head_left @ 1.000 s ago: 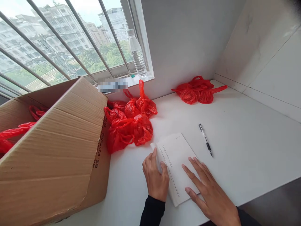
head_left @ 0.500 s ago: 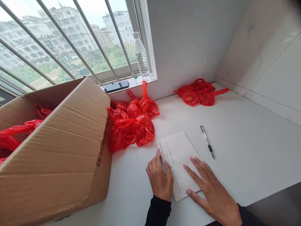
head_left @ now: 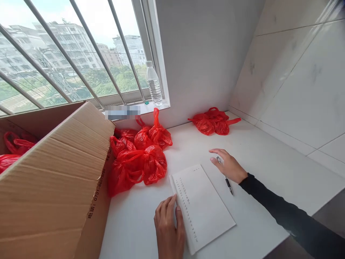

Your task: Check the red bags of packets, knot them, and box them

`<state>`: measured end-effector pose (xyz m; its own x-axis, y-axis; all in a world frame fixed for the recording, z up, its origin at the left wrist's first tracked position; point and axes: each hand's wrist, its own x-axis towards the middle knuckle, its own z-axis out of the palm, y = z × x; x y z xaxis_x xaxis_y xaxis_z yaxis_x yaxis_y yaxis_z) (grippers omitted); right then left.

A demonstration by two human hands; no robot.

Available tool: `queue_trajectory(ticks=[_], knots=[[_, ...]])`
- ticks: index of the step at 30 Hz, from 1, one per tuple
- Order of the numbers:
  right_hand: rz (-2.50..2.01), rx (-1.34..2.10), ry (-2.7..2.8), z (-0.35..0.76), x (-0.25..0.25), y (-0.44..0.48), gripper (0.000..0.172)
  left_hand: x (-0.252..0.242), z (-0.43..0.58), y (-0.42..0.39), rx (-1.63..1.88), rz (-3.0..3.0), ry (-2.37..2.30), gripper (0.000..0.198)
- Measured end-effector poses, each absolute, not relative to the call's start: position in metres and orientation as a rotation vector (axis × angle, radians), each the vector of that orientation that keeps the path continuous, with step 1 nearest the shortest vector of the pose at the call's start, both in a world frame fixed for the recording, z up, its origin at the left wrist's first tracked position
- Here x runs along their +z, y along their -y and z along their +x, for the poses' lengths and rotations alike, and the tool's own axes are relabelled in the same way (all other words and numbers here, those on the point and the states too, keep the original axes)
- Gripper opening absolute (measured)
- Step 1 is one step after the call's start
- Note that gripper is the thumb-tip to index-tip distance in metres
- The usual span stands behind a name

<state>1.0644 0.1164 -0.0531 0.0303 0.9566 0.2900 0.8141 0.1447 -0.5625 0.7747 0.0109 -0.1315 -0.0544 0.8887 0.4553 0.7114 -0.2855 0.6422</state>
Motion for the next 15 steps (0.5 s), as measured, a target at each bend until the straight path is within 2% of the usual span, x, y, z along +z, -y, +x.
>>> queue_trajectory(ticks=[7,11,15], knots=[[-1.858,0.032,1.675,1.097,-0.046,-0.268,0.036,-0.148,0.777,-0.020,1.418,1.953,-1.743,0.034],[-1.912,0.001,1.647,1.095,-0.054,-0.294,0.040,-0.150,0.778,-0.016,1.460,1.916,-1.771,0.032],[-1.902,0.056,1.638,1.090,-0.071,-0.292,0.035,-0.146,0.783,-0.007,1.449,1.886,-1.826,0.033]])
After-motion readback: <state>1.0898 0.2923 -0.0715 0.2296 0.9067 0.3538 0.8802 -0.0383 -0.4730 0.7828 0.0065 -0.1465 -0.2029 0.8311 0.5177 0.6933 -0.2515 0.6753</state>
